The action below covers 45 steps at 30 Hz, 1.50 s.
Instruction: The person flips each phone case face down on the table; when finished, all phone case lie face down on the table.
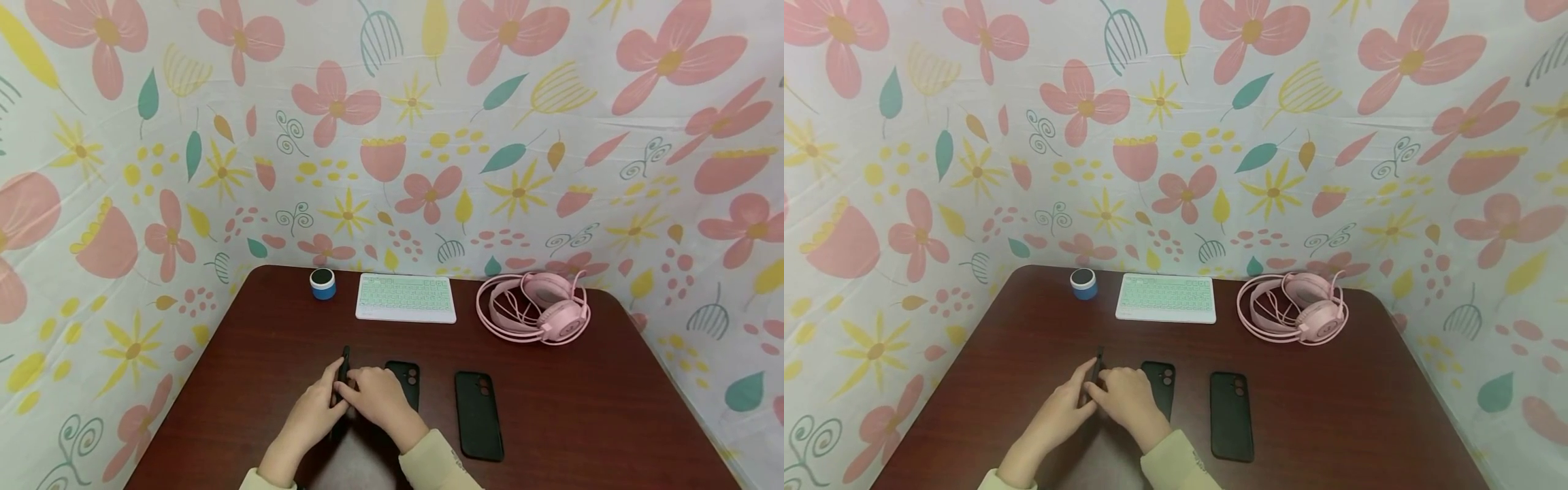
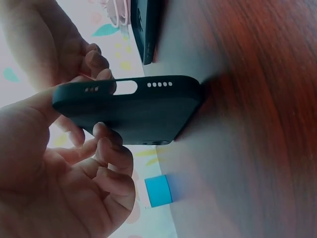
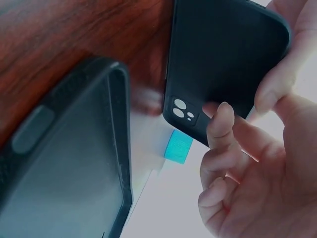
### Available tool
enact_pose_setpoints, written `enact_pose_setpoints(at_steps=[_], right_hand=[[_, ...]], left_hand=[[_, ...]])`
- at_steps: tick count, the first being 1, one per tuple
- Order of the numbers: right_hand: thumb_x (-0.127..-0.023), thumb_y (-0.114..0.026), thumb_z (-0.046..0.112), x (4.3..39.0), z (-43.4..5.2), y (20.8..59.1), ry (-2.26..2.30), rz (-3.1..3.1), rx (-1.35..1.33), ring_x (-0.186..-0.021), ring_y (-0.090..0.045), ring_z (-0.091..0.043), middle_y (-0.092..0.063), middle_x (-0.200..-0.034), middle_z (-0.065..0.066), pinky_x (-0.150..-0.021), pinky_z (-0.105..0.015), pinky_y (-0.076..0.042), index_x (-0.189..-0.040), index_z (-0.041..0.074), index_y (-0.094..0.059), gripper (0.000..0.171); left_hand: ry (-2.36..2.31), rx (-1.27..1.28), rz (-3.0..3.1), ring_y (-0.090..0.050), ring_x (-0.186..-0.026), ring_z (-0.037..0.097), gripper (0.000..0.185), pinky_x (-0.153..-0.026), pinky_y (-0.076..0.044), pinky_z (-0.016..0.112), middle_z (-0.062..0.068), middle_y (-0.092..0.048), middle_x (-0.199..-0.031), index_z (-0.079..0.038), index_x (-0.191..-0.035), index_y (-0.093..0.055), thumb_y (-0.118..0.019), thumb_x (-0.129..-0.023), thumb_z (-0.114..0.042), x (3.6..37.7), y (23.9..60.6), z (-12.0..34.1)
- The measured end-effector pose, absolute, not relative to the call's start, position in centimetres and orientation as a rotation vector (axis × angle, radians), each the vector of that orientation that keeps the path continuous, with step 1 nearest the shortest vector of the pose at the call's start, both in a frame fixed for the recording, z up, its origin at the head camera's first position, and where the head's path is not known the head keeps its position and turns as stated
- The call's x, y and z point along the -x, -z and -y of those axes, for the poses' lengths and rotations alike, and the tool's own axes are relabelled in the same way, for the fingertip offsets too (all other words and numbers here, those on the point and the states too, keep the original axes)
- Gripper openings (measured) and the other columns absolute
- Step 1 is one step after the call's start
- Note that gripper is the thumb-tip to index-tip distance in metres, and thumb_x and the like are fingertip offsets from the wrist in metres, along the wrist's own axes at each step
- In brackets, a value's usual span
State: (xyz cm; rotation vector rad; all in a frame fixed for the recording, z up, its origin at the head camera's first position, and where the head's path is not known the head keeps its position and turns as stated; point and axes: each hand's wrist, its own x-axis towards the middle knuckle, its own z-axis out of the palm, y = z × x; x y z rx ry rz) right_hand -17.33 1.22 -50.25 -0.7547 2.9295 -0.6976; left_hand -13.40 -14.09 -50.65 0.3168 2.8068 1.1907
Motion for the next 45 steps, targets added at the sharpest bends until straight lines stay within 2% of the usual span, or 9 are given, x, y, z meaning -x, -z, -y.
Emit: enact_pose_setpoints(at_steps=[3, 6, 12, 15, 19, 25, 36, 40, 45], right_hand=[[-0.096, -0.054, 0.049, 17.3, -1.3, 50.2, 0.735, -2.916, 0.738, -0.048, -0.042, -0.005, -0.047, -0.056, 0.014, -0.053, -0.026, -0.036, -0.093, 0.017, -0.073, 0.037], [-0.095, -0.054, 0.049, 17.1, -1.4, 50.0, 0.759, -2.894, 0.699, -0.05, -0.044, -0.006, -0.05, -0.059, 0.013, -0.052, -0.026, -0.038, -0.098, 0.016, -0.074, 0.039], [-0.095, -0.056, 0.048, 16.9, -1.5, 49.7, 0.716, -2.901, 0.648, -0.056, -0.055, -0.009, -0.067, -0.078, 0.003, -0.056, -0.029, -0.047, -0.112, 0.011, -0.072, 0.044], [-0.094, -0.057, 0.048, 16.8, -1.5, 49.6, 0.745, -2.877, 0.619, -0.049, -0.05, -0.007, -0.062, -0.068, 0.005, -0.05, -0.027, -0.044, -0.115, 0.009, -0.071, 0.047], [-0.094, -0.058, 0.048, 16.7, -1.6, 49.6, 0.789, -2.843, 0.566, -0.047, -0.048, -0.006, -0.056, -0.06, 0.007, -0.048, -0.027, -0.042, -0.117, 0.007, -0.07, 0.049], [-0.092, -0.062, 0.045, 16.6, -1.8, 49.4, 0.796, -2.846, 0.546, -0.058, -0.059, -0.01, -0.07, -0.088, -0.005, -0.054, -0.03, -0.048, -0.117, 0.006, -0.069, 0.047], [-0.093, -0.063, 0.041, 16.4, -2.1, 49.2, 0.822, -2.836, 0.522, -0.075, -0.067, -0.017, -0.069, -0.106, -0.01, -0.061, -0.033, -0.052, -0.122, 0.005, -0.067, 0.046], [-0.094, -0.062, 0.037, 16.2, -2.2, 49.4, 0.884, -2.825, 0.534, -0.062, -0.062, -0.01, -0.07, -0.1, -0.009, -0.056, -0.029, -0.05, -0.123, 0.004, -0.066, 0.045], [-0.097, -0.06, 0.031, 16.0, -2.1, 49.7, 1.003, -2.812, 0.539, -0.045, -0.048, -0.005, -0.063, -0.069, 0.003, -0.045, -0.025, -0.041, -0.127, 0.003, -0.063, 0.042]], left_hand=[[-1.175, -0.328, -2.801, -0.043, -0.053, 0.009, 0.067, -0.048, -0.037, 0.027, -0.006, -0.048, -0.066, -0.011, -0.151, -0.03, -0.063, -0.095, -0.024, 13.4, 50.8, 14.4], [-1.174, -0.33, -2.758, -0.044, -0.054, 0.009, 0.074, -0.049, -0.037, 0.027, -0.005, -0.049, -0.068, -0.01, -0.151, -0.029, -0.063, -0.093, -0.041, 13.4, 50.8, 15.0], [-1.191, -0.204, -2.638, -0.047, -0.055, 0.016, 0.089, -0.05, -0.039, 0.032, 0.002, -0.053, -0.073, -0.008, -0.152, -0.026, -0.054, -0.089, -0.063, 13.3, 50.6, 16.3], [-1.136, -0.097, -2.672, -0.062, -0.078, 0.029, 0.084, -0.066, -0.048, 0.044, 0.013, -0.063, -0.096, -0.008, -0.152, -0.027, -0.04, -0.093, -0.067, 13.4, 50.7, 17.0], [-1.05, -0.043, -2.753, -0.054, -0.114, 0.042, 0.073, -0.088, -0.041, 0.059, 0.024, -0.054, -0.13, -0.003, -0.149, -0.032, -0.036, -0.1, -0.056, 13.4, 50.9, 17.5], [-0.945, -0.115, -2.789, -0.051, -0.118, 0.042, 0.051, -0.091, -0.04, 0.058, 0.024, -0.052, -0.133, 0.002, -0.144, -0.041, -0.047, -0.103, -0.029, 13.6, 51.8, 17.0], [-0.897, -0.196, -2.744, -0.046, -0.122, 0.045, 0.052, -0.096, -0.036, 0.059, 0.03, -0.05, -0.132, 0.005, -0.141, -0.044, -0.051, -0.1, -0.027, 13.8, 52.3, 15.7], [-0.893, -0.208, -2.746, -0.046, -0.122, 0.046, 0.051, -0.095, -0.035, 0.059, 0.03, -0.051, -0.13, 0.003, -0.142, -0.044, -0.051, -0.1, -0.026, 13.8, 52.4, 15.6], [-0.911, -0.208, -2.745, -0.044, -0.123, 0.047, 0.047, -0.095, -0.035, 0.061, 0.031, -0.049, -0.131, -0.002, -0.142, -0.047, -0.05, -0.101, -0.026, 13.8, 52.6, 15.4]])
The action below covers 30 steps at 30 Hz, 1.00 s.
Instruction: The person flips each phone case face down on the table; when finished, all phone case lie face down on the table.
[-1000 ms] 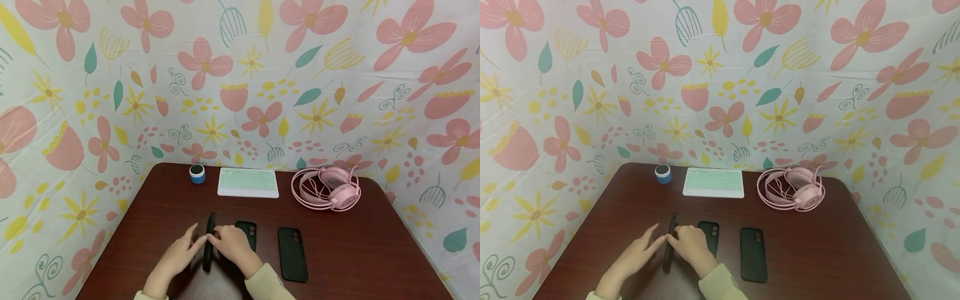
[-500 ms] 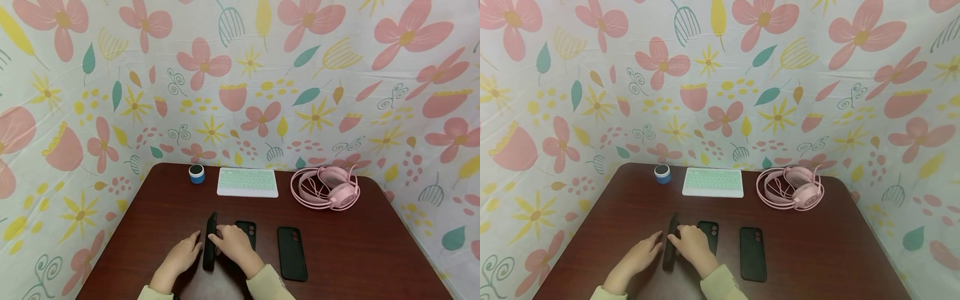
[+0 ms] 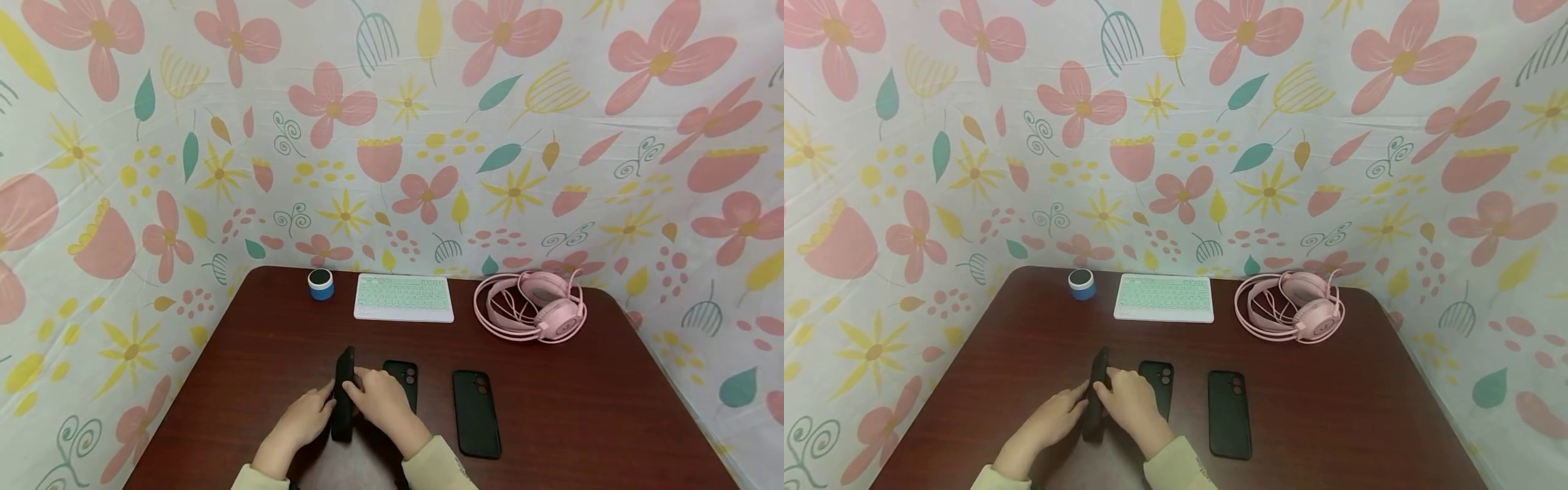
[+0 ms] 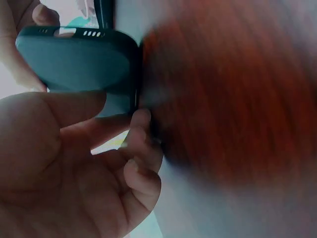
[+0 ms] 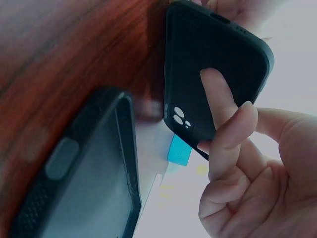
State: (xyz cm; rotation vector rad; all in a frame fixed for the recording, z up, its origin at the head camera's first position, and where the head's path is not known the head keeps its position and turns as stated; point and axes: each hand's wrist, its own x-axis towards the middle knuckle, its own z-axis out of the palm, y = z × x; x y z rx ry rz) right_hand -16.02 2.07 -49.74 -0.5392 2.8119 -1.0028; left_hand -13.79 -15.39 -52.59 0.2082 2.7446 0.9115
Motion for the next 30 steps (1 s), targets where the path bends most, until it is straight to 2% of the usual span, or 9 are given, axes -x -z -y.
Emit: enact_pose_setpoints(at_steps=[3, 6, 14, 23, 26, 29, 30], right_hand=[[-0.097, -0.059, 0.029, 15.97, -1.87, 49.99, 1.053, -2.811, 0.539, -0.04, -0.046, -0.005, -0.054, -0.056, 0.009, -0.04, -0.025, -0.038, -0.129, 0.003, -0.061, 0.041], [-0.098, -0.059, 0.028, 15.91, -1.64, 50.16, 1.099, -2.805, 0.542, -0.039, -0.046, -0.005, -0.05, -0.051, 0.012, -0.038, -0.025, -0.037, -0.131, 0.003, -0.06, 0.041], [-0.098, -0.058, 0.024, 15.78, -1.51, 50.07, 1.139, -2.783, 0.503, -0.037, -0.044, -0.008, -0.047, -0.048, 0.009, -0.037, -0.025, -0.034, -0.131, 0.002, -0.059, 0.04], [-0.1, -0.054, 0.025, 15.8, -1.45, 49.93, 1.254, -2.709, 0.477, -0.033, -0.047, -0.009, -0.047, -0.043, 0.007, -0.038, -0.026, -0.04, -0.136, 0.001, -0.053, 0.043], [-0.101, -0.053, 0.027, 15.87, -1.51, 49.89, 1.299, -2.656, 0.458, -0.035, -0.05, -0.013, -0.049, -0.043, 0.005, -0.04, -0.028, -0.041, -0.138, 0.001, -0.051, 0.045], [-0.101, -0.052, 0.029, 15.92, -1.6, 49.79, 1.342, -2.608, 0.437, -0.037, -0.053, -0.018, -0.051, -0.044, 0.002, -0.043, -0.028, -0.042, -0.139, 0.001, -0.049, 0.047], [-0.101, -0.052, 0.029, 15.93, -1.66, 49.75, 1.359, -2.595, 0.432, -0.038, -0.054, -0.02, -0.052, -0.044, 0.001, -0.043, -0.029, -0.043, -0.139, 0.001, -0.049, 0.048]], left_hand=[[-0.904, -0.192, -2.752, -0.043, -0.123, 0.049, 0.047, -0.095, -0.034, 0.062, 0.033, -0.047, -0.132, -0.004, -0.142, -0.048, -0.049, -0.101, -0.026, 13.77, 52.72, 15.25], [-0.901, -0.182, -2.763, -0.044, -0.122, 0.049, 0.046, -0.095, -0.035, 0.061, 0.034, -0.047, -0.132, -0.005, -0.142, -0.049, -0.049, -0.101, -0.026, 13.78, 52.85, 15.14], [-0.99, -0.188, -2.748, -0.043, -0.124, 0.047, 0.045, -0.096, -0.034, 0.062, 0.028, -0.051, -0.131, -0.007, -0.142, -0.049, -0.044, -0.103, -0.029, 13.72, 53.06, 15.22], [-1.155, -0.193, -2.7, -0.05, -0.12, 0.041, 0.062, -0.093, -0.038, 0.059, 0.021, -0.054, -0.132, -0.007, -0.145, -0.044, -0.037, -0.101, -0.051, 13.86, 53.05, 15.8], [-1.203, -0.178, -2.649, -0.061, -0.102, 0.034, 0.066, -0.088, -0.041, 0.059, 0.019, -0.063, -0.114, -0.005, -0.147, -0.04, -0.036, -0.101, -0.053, 13.78, 52.79, 15.94], [-1.248, -0.161, -2.615, -0.06, -0.103, 0.034, 0.07, -0.088, -0.041, 0.059, 0.02, -0.062, -0.116, -0.003, -0.147, -0.038, -0.037, -0.1, -0.054, 13.65, 52.6, 15.99], [-1.262, -0.156, -2.599, -0.062, -0.095, 0.032, 0.071, -0.087, -0.042, 0.057, 0.018, -0.063, -0.109, -0.002, -0.148, -0.036, -0.037, -0.1, -0.055, 13.63, 52.58, 16.02]])
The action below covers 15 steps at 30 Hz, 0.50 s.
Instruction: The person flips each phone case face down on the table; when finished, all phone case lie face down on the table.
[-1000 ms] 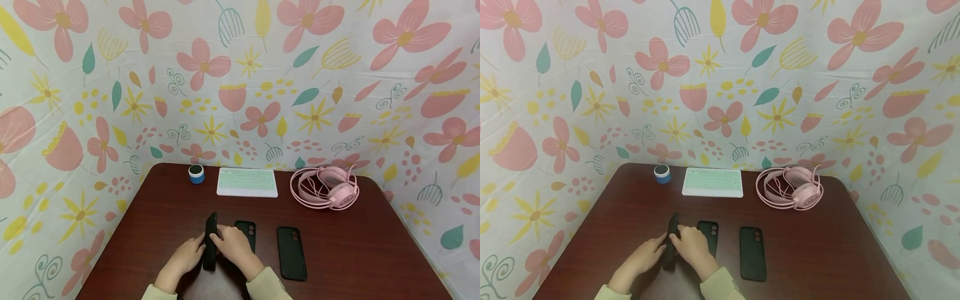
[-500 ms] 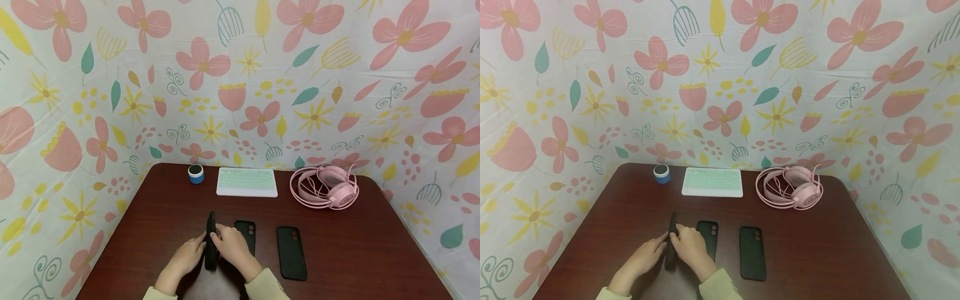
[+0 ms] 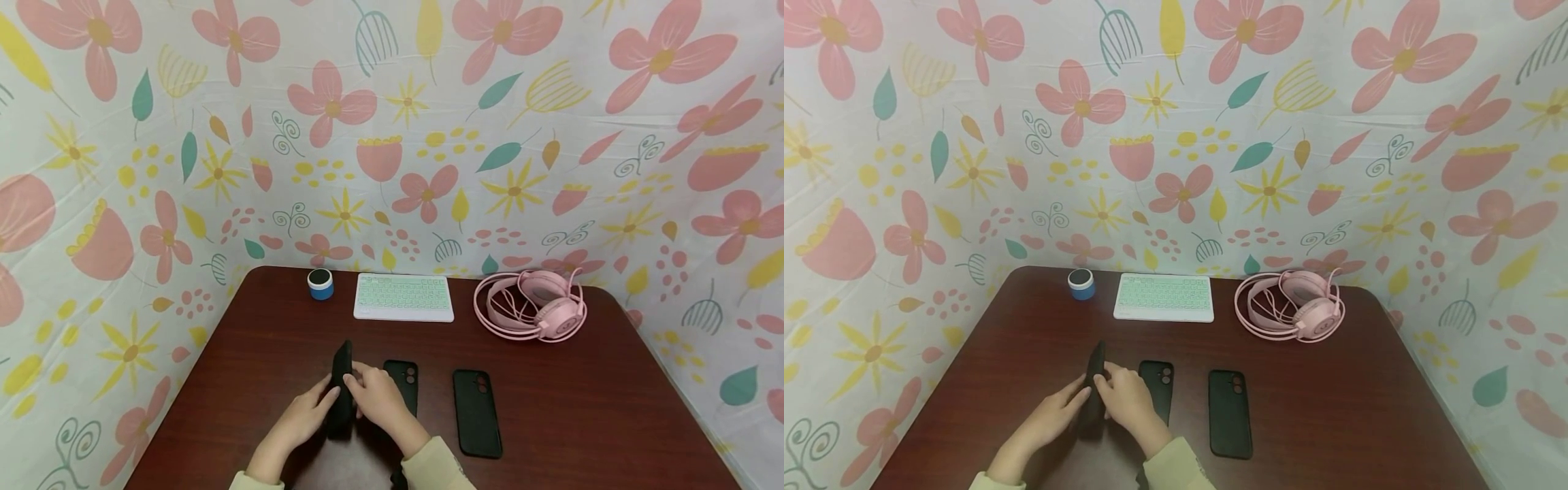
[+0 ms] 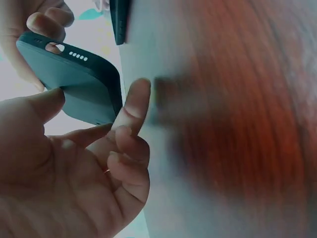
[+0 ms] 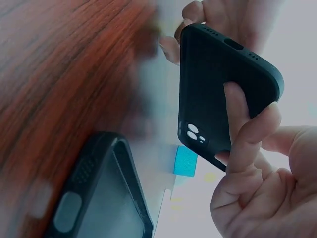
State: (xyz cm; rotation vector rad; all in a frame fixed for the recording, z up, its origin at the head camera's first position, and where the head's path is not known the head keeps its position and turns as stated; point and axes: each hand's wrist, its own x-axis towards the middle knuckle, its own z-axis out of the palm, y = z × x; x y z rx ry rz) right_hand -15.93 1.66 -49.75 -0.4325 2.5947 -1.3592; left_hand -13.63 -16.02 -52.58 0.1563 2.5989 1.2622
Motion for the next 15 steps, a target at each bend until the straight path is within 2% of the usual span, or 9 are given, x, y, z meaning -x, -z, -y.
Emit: enact_pose_setpoints(at_steps=[3, 6, 12, 15], right_hand=[[-0.101, -0.052, 0.031, 16.0, -1.8, 49.7, 1.419, -2.556, 0.422, -0.042, -0.056, -0.026, -0.053, -0.045, 0.0, -0.043, -0.029, -0.043, -0.139, 0.001, -0.048, 0.049], [-0.101, -0.052, 0.031, 16.2, -2.0, 49.7, 1.458, -2.529, 0.407, -0.045, -0.057, -0.03, -0.053, -0.046, -0.001, -0.043, -0.03, -0.042, -0.14, 0.001, -0.048, 0.049], [-0.101, -0.052, 0.03, 16.5, -2.2, 49.9, 1.476, -2.509, 0.387, -0.046, -0.057, -0.032, -0.053, -0.047, -0.003, -0.043, -0.031, -0.042, -0.14, 0.001, -0.048, 0.049], [-0.101, -0.052, 0.03, 16.6, -2.1, 50.0, 1.481, -2.503, 0.387, -0.046, -0.057, -0.032, -0.052, -0.047, -0.003, -0.043, -0.031, -0.042, -0.14, 0.001, -0.048, 0.048]], left_hand=[[-1.316, -0.161, -2.56, -0.063, -0.083, 0.035, 0.073, -0.078, -0.047, 0.051, 0.02, -0.063, -0.099, -0.001, -0.149, -0.032, -0.039, -0.099, -0.055, 13.6, 52.4, 16.1], [-1.36, -0.171, -2.52, -0.054, -0.056, 0.023, 0.074, -0.062, -0.046, 0.04, 0.006, -0.055, -0.075, -0.001, -0.151, -0.027, -0.04, -0.1, -0.053, 13.7, 52.2, 16.3], [-1.357, -0.16, -2.577, -0.052, -0.061, 0.017, 0.074, -0.065, -0.044, 0.036, 0.002, -0.056, -0.079, 0.001, -0.15, -0.028, -0.042, -0.1, -0.052, 13.7, 51.8, 16.8], [-1.365, -0.17, -2.585, -0.049, -0.057, 0.016, 0.072, -0.058, -0.042, 0.032, 0.003, -0.054, -0.074, 0.004, -0.149, -0.028, -0.045, -0.1, -0.047, 13.7, 51.6, 17.1]])
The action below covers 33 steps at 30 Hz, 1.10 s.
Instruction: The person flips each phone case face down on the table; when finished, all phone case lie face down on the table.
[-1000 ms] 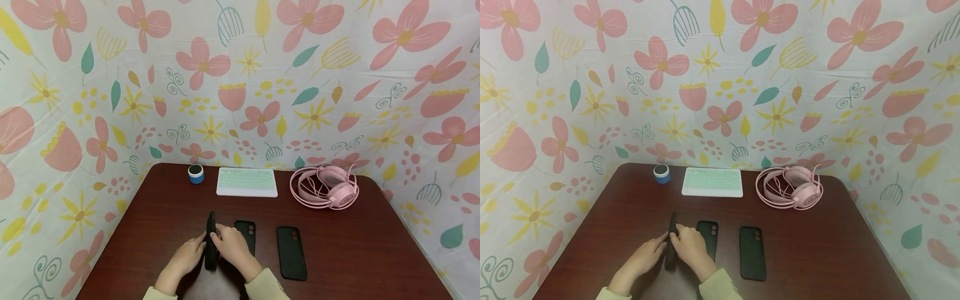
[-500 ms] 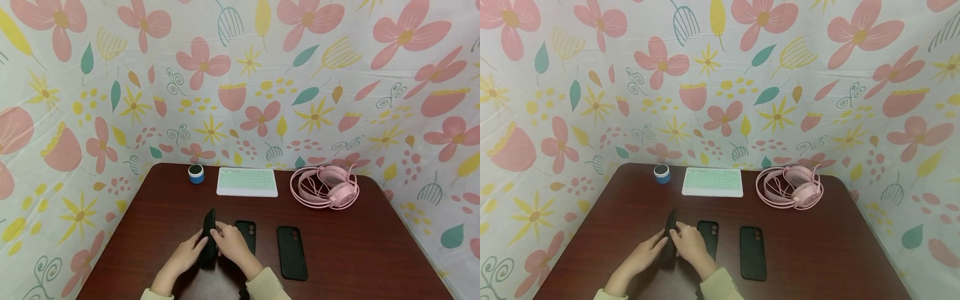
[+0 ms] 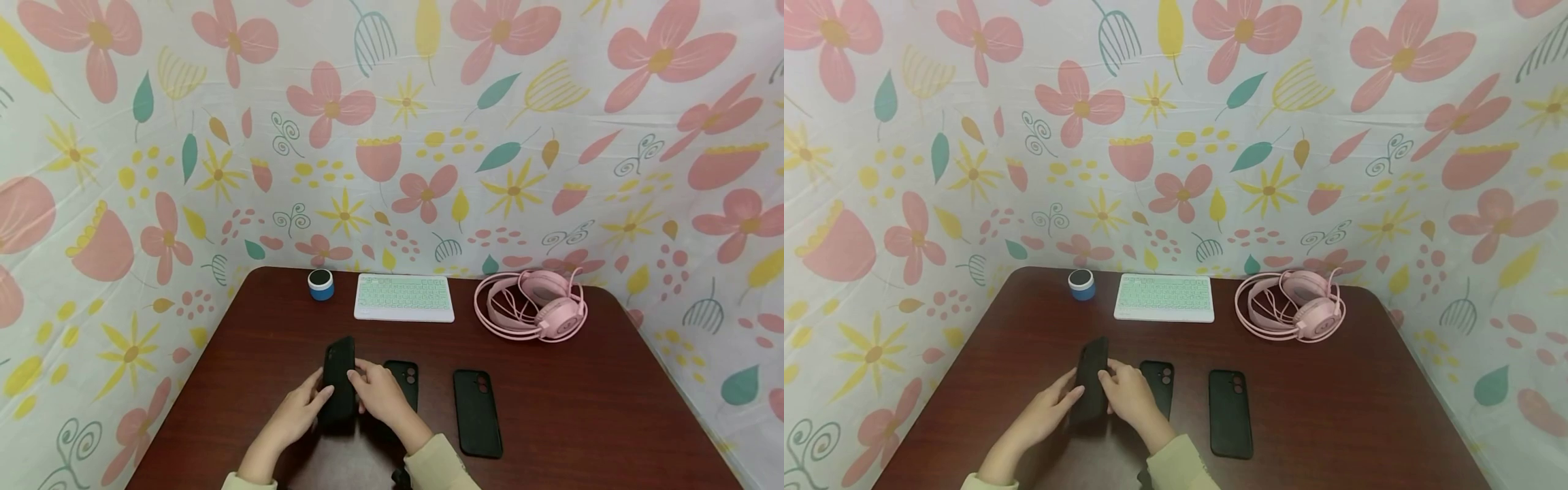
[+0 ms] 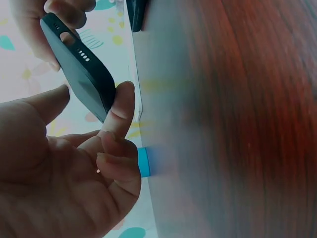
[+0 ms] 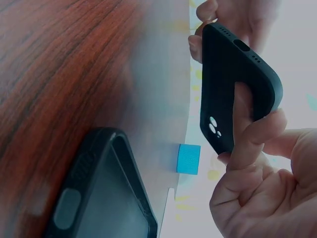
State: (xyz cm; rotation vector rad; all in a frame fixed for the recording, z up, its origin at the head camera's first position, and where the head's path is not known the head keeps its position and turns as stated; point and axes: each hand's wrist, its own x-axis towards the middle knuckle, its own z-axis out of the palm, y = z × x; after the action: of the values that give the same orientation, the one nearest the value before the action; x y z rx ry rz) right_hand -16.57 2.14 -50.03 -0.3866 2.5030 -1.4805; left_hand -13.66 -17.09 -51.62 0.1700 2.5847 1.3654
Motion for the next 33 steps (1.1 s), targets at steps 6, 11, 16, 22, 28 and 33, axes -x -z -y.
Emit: enact_pose_setpoints(at_steps=[6, 11, 16, 22, 28, 33], right_hand=[[-0.101, -0.051, 0.028, 16.7, -2.1, 50.2, 1.476, -2.513, 0.393, -0.047, -0.057, -0.032, -0.053, -0.047, -0.003, -0.045, -0.031, -0.042, -0.14, 0.0, -0.048, 0.048], [-0.102, -0.05, 0.028, 16.8, -2.1, 50.3, 1.464, -2.525, 0.398, -0.046, -0.057, -0.03, -0.052, -0.047, -0.003, -0.045, -0.03, -0.042, -0.14, -0.001, -0.047, 0.048], [-0.102, -0.049, 0.028, 16.8, -2.1, 50.5, 1.44, -2.555, 0.402, -0.041, -0.053, -0.023, -0.051, -0.046, -0.001, -0.044, -0.03, -0.041, -0.143, 0.001, -0.044, 0.049], [-0.102, -0.049, 0.026, 16.7, -2.0, 50.6, 1.432, -2.558, 0.4, -0.04, -0.052, -0.019, -0.051, -0.047, -0.001, -0.042, -0.031, -0.041, -0.146, 0.004, -0.04, 0.05], [-0.101, -0.052, 0.031, 16.8, -1.8, 51.4, 1.324, -2.617, 0.391, -0.039, -0.047, -0.015, -0.049, -0.049, 0.002, -0.041, -0.029, -0.038, -0.146, 0.007, -0.042, 0.052], [-0.1, -0.053, 0.033, 16.8, -1.8, 52.0, 1.191, -2.706, 0.402, -0.037, -0.036, -0.011, -0.045, -0.049, 0.004, -0.037, -0.027, -0.031, -0.144, 0.005, -0.045, 0.053]], left_hand=[[-1.371, -0.241, -2.622, -0.043, -0.05, 0.011, 0.066, -0.052, -0.039, 0.028, 0.0, -0.051, -0.069, 0.01, -0.145, -0.033, -0.051, -0.1, -0.036, 13.6, 51.4, 17.6], [-1.369, -0.264, -2.633, -0.042, -0.049, 0.01, 0.063, -0.053, -0.039, 0.028, 0.0, -0.054, -0.072, 0.009, -0.142, -0.038, -0.055, -0.099, -0.033, 13.7, 51.3, 18.0], [-1.372, -0.25, -2.652, -0.046, -0.054, 0.012, 0.061, -0.058, -0.041, 0.028, -0.001, -0.056, -0.075, 0.005, -0.142, -0.04, -0.058, -0.098, -0.032, 13.8, 51.0, 18.2], [-1.4, -0.237, -2.637, -0.046, -0.054, 0.013, 0.059, -0.058, -0.041, 0.028, -0.001, -0.056, -0.075, 0.004, -0.142, -0.042, -0.059, -0.097, -0.03, 13.8, 50.7, 18.4], [-1.418, -0.192, -2.626, -0.044, -0.051, 0.014, 0.059, -0.055, -0.04, 0.029, 0.001, -0.055, -0.075, 0.002, -0.143, -0.041, -0.061, -0.096, -0.028, 13.7, 50.6, 18.3], [-1.402, -0.195, -2.633, -0.045, -0.05, 0.015, 0.058, -0.055, -0.041, 0.029, 0.0, -0.055, -0.073, 0.003, -0.142, -0.041, -0.062, -0.096, -0.025, 13.6, 50.8, 18.2]])
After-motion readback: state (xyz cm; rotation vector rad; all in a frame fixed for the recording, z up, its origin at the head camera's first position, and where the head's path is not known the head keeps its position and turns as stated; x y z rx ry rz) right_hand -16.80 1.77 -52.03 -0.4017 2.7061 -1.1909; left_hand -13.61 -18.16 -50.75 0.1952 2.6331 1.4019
